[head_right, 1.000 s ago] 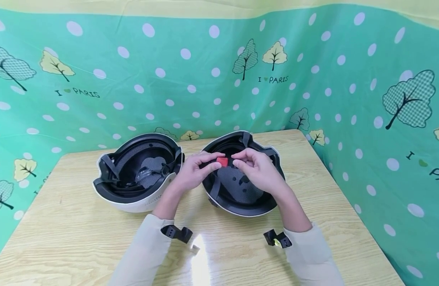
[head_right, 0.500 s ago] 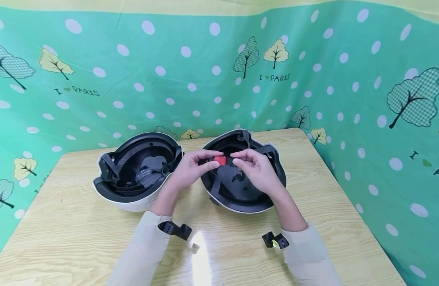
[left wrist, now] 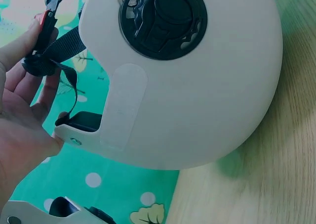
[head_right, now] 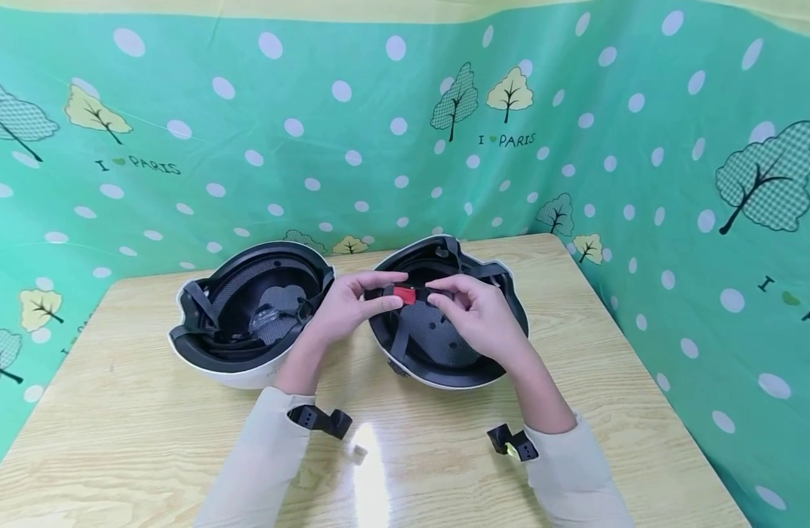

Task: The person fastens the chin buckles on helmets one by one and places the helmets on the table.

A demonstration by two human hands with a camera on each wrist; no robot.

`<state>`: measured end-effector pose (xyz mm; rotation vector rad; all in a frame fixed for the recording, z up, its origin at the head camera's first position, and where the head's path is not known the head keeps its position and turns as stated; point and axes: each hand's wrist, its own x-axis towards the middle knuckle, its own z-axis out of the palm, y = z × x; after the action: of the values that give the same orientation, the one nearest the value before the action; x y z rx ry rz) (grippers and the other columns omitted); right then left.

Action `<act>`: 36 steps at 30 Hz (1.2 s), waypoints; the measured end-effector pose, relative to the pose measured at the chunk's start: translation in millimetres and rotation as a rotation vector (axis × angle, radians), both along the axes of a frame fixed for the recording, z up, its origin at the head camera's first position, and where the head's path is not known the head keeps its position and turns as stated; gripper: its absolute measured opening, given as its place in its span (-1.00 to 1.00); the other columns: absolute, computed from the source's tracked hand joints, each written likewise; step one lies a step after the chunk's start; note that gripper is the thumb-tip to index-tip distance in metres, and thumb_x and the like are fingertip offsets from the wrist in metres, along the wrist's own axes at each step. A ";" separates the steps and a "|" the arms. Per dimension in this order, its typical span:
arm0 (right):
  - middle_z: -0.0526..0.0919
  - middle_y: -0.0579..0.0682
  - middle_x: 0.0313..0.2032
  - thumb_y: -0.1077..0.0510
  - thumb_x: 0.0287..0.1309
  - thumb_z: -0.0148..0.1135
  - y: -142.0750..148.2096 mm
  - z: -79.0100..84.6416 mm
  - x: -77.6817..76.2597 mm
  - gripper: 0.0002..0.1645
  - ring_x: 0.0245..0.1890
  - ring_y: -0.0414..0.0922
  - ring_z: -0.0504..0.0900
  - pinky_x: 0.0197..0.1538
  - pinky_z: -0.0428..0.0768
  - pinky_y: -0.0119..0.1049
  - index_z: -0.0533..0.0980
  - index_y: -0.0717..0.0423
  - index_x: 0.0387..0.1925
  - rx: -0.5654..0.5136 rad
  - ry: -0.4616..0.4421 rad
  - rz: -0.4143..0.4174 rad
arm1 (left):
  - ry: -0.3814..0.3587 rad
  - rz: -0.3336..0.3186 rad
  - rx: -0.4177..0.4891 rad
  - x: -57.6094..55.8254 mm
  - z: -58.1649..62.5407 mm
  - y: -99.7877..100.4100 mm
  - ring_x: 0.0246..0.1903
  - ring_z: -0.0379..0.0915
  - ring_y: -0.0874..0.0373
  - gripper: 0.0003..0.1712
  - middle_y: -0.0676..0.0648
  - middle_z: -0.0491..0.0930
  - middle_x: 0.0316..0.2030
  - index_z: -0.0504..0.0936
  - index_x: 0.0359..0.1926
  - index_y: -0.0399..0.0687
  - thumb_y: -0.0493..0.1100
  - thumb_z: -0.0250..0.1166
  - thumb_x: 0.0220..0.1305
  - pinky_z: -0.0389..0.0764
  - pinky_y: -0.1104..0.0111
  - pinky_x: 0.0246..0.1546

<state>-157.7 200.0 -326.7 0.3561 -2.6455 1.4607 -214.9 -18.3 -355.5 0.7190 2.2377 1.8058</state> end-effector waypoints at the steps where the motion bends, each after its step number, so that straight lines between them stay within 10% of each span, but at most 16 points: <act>1: 0.47 0.01 -0.60 0.12 0.19 0.22 -0.3 1.2 0.7 -0.74 -0.64 -0.18 0.35 -0.60 0.30 -0.40 0.60 0.12 -0.10 0.011 0.003 0.000 | -0.009 0.012 -0.008 0.1 0.7 -0.1 0.03 0.43 0.18 -0.59 -0.08 0.62 0.00 0.63 0.03 -0.05 -0.16 0.38 0.11 0.49 0.42 -0.06; 21: 0.30 -0.08 -0.69 0.19 0.18 0.22 -6.9 -0.1 6.0 -0.78 -0.72 -0.22 0.23 -0.65 0.23 -0.40 0.60 0.10 -0.12 0.174 0.153 -0.008 | 0.156 0.038 -0.030 -1.6 -5.7 0.9 -0.21 0.45 0.18 -0.62 -0.10 0.65 -0.22 0.69 -0.07 -0.04 -0.18 0.44 0.01 0.45 0.33 -0.23; 36: 0.30 -0.07 -0.71 0.09 0.22 0.19 2.9 -0.7 -1.0 -0.77 -0.69 -0.18 0.28 -0.61 0.27 -0.37 0.59 0.06 -0.12 0.141 -0.056 0.049 | 0.262 -0.053 -0.115 1.2 -2.2 0.0 -0.27 0.42 0.16 -0.61 -0.12 0.65 -0.29 0.67 -0.04 -0.10 -0.18 0.40 0.03 0.42 0.44 -0.32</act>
<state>-158.7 202.9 -327.4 0.3996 -2.8117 1.3194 -213.7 -18.3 -357.7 1.0343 2.4329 1.6242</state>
